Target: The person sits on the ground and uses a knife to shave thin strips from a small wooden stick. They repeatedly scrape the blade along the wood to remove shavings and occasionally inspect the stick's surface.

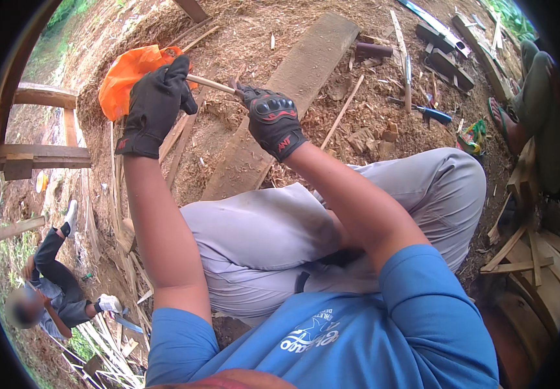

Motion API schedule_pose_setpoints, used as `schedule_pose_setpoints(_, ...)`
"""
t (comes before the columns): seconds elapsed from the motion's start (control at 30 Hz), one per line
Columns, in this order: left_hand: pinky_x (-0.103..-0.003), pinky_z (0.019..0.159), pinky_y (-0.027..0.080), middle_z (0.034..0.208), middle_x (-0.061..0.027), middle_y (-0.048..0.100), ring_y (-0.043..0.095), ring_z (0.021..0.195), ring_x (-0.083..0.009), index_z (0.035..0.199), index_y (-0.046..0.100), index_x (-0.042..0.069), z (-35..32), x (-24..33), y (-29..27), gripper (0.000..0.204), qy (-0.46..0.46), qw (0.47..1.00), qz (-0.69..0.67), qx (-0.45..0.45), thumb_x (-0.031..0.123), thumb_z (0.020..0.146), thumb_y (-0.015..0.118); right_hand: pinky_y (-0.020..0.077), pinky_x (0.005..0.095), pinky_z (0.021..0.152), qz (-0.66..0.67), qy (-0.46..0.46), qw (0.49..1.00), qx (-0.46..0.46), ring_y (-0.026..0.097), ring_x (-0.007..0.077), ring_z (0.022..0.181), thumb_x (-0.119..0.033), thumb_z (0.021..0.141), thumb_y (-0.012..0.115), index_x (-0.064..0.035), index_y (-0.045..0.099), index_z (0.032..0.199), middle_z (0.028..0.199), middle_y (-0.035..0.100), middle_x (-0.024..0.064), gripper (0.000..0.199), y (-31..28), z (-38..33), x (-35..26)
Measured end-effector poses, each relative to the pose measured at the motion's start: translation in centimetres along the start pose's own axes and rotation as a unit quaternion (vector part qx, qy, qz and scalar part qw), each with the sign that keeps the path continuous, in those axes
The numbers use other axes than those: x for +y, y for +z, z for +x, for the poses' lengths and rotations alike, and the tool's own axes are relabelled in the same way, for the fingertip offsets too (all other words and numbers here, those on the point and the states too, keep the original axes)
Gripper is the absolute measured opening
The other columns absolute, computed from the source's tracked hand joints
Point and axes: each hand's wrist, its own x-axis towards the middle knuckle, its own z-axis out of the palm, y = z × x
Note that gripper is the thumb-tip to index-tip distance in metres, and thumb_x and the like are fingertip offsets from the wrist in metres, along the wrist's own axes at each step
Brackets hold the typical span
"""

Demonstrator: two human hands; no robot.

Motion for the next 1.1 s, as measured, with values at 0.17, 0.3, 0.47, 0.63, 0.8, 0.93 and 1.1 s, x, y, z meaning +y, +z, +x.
schedule_pose_setpoints(0.17,-0.036,0.079,0.055,0.067,-0.0049,0.075,0.073,0.07,-0.0198,0.085,0.075,0.005,-0.7,-0.4,-0.4,0.059,0.023,0.999,0.013,0.024,0.05,0.111,0.045,0.0592,0.0469,0.073,0.018,-0.006,0.997,-0.075,0.073,0.035,0.084,0.001,0.088,0.053,-0.0165,0.067,0.139,0.098,0.076,0.0146,0.055,-2.4,3.2,-3.5)
schedule_pose_setpoints(0.3,-0.037,0.079,0.056,0.069,-0.0058,0.076,0.074,0.07,-0.0224,0.082,0.073,0.004,-0.5,0.1,0.2,0.063,-0.001,1.0,-0.022,0.009,0.051,0.111,0.043,0.0548,0.0472,0.067,0.078,-0.048,0.995,-0.042,0.069,0.0369,0.075,-0.001,0.094,0.051,-0.0119,0.065,0.137,0.086,0.07,0.0172,0.047,-2.5,2.9,-1.9)
schedule_pose_setpoints(0.47,-0.039,0.077,0.056,0.069,-0.0066,0.075,0.073,0.069,-0.0264,0.08,0.073,0.007,-0.3,-0.6,1.0,0.064,0.029,0.999,-0.02,0.038,0.055,0.111,0.042,0.056,0.045,0.071,0.184,0.029,0.981,-0.063,0.072,0.0367,0.083,-0.011,0.103,0.054,-0.0139,0.067,0.138,0.093,0.074,0.0205,0.038,-3.1,3.0,-1.0)
schedule_pose_setpoints(0.63,-0.04,0.077,0.056,0.071,-0.0069,0.076,0.073,0.073,-0.027,0.083,0.075,0.006,-0.4,0.0,1.0,0.062,0.038,0.998,-0.027,0.039,0.054,0.11,0.045,0.0583,0.0436,0.075,0.212,0.041,0.976,-0.037,0.074,0.0355,0.087,-0.013,0.102,0.058,-0.015,0.071,0.132,0.103,0.077,0.0178,0.033,-3.9,3.2,-1.4)
schedule_pose_setpoints(0.8,-0.045,0.084,0.056,0.076,-0.0073,0.078,0.074,0.083,-0.0318,0.088,0.077,0.008,0.1,-0.8,1.3,0.066,0.051,0.998,-0.041,0.022,0.058,0.109,0.04,0.0583,0.0445,0.075,0.066,-0.032,0.997,-0.006,0.074,0.0338,0.084,-0.009,0.097,0.059,-0.018,0.072,0.133,0.104,0.077,0.0154,0.039,-2.1,2.0,-0.2)
schedule_pose_setpoints(0.93,-0.046,0.088,0.055,0.08,-0.0071,0.079,0.074,0.089,-0.034,0.09,0.077,0.008,0.5,-0.7,1.4,0.068,0.036,0.998,-0.056,-0.018,0.06,0.109,0.037,0.0569,0.0444,0.069,0.022,-0.021,0.999,-0.035,0.073,0.0332,0.08,-0.007,0.09,0.06,-0.0198,0.071,0.132,0.095,0.076,0.0125,0.046,-2.2,2.1,0.0)
schedule_pose_setpoints(1.1,-0.043,0.084,0.056,0.084,-0.0106,0.08,0.076,0.086,-0.0302,0.096,0.078,0.005,-0.7,0.0,1.2,0.058,0.054,0.996,-0.069,0.029,0.051,0.109,0.045,0.0559,0.0443,0.066,0.045,-0.058,0.997,0.033,0.07,0.0342,0.073,-0.004,0.089,0.058,-0.0197,0.07,0.131,0.088,0.074,0.0137,0.047,-3.5,3.9,-3.2)
